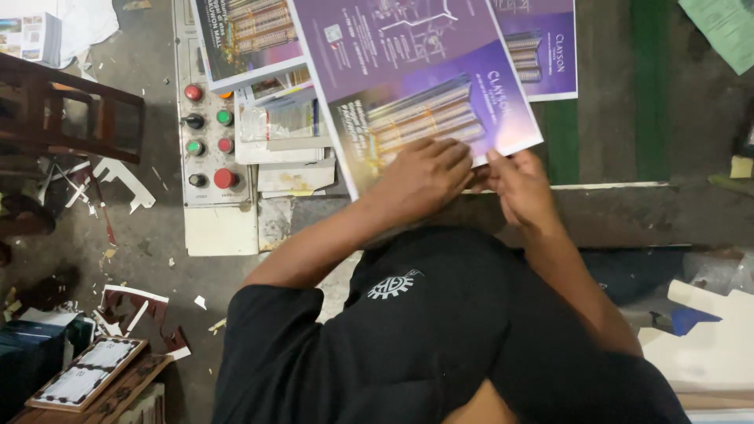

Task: The person sorts a stack of printed papers on a cluttered table, picking them up and moving them between piles. Another person wearing sandals is visible standing nearby in the background.

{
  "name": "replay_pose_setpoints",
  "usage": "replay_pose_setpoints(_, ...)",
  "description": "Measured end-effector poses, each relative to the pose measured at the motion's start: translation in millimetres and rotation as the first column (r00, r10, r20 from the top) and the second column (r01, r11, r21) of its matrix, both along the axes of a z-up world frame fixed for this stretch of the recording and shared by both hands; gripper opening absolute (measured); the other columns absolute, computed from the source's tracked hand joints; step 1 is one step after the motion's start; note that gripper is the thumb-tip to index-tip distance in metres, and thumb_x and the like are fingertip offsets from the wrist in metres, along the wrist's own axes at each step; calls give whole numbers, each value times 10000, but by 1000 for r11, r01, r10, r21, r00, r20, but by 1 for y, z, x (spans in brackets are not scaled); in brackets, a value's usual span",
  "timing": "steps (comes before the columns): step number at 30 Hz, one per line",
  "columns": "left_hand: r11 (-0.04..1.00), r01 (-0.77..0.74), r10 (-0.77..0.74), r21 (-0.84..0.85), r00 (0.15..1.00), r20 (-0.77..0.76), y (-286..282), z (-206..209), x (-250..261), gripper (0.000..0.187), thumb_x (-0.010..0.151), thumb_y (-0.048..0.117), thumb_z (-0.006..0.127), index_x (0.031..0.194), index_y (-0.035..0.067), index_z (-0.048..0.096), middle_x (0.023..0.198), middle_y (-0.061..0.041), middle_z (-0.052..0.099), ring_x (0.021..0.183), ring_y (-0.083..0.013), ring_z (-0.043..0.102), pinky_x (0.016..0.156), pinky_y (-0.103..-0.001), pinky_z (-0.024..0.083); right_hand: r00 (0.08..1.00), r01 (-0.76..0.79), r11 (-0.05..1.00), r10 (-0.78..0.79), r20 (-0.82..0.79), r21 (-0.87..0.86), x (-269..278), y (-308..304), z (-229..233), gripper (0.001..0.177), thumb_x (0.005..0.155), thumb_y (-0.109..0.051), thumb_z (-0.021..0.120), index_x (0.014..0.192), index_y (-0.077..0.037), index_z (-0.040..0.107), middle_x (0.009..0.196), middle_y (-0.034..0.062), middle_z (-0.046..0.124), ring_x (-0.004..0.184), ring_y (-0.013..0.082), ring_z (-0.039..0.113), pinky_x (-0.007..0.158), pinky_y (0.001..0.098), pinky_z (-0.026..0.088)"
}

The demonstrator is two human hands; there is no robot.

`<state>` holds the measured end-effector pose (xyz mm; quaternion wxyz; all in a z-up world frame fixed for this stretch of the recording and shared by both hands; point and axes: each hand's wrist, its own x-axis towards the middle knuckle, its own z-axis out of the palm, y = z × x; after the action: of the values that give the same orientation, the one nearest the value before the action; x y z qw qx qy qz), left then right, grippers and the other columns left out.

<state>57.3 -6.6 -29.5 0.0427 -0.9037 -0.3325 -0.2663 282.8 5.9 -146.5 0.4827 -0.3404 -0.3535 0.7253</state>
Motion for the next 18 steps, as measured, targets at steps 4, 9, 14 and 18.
replay_pose_setpoints(4,984,-89,82,-152,995,-53,44,-11,-47,216,937,198,701,1058,19,686,1087,-134,700,966,-283,697,800,-421,554,994,89,996,-88,71,1,28,-11,5,234,1099,-170,573,1289,-35,592,1075,120,729,886,200,734,689,316,604)
replay_pose_setpoints(9,868,-483,488,-112,873,15,108,-27,-155,170,952,164,763,1087,63,742,1127,-145,752,974,-301,707,853,-442,544,968,230,972,-225,107,-37,86,-29,-38,214,1115,-150,585,1290,-27,599,1065,124,725,861,222,740,683,326,608)
replay_pose_setpoints(14,860,-502,510,95,853,-112,125,-7,-210,573,746,402,902,1141,22,736,1219,-172,728,1109,-355,681,897,-492,472,953,294,948,-281,112,-125,133,-51,-69,183,1130,-149,593,1280,-46,602,1066,104,724,885,229,744,696,329,614)
replay_pose_setpoints(18,882,-472,460,-2,860,-222,125,14,-216,510,782,400,918,1141,69,773,1130,-115,757,940,-341,705,824,-516,493,933,339,925,-307,188,-170,146,-70,-77,186,1139,-150,596,1290,-42,613,1092,105,725,903,220,739,716,326,610)
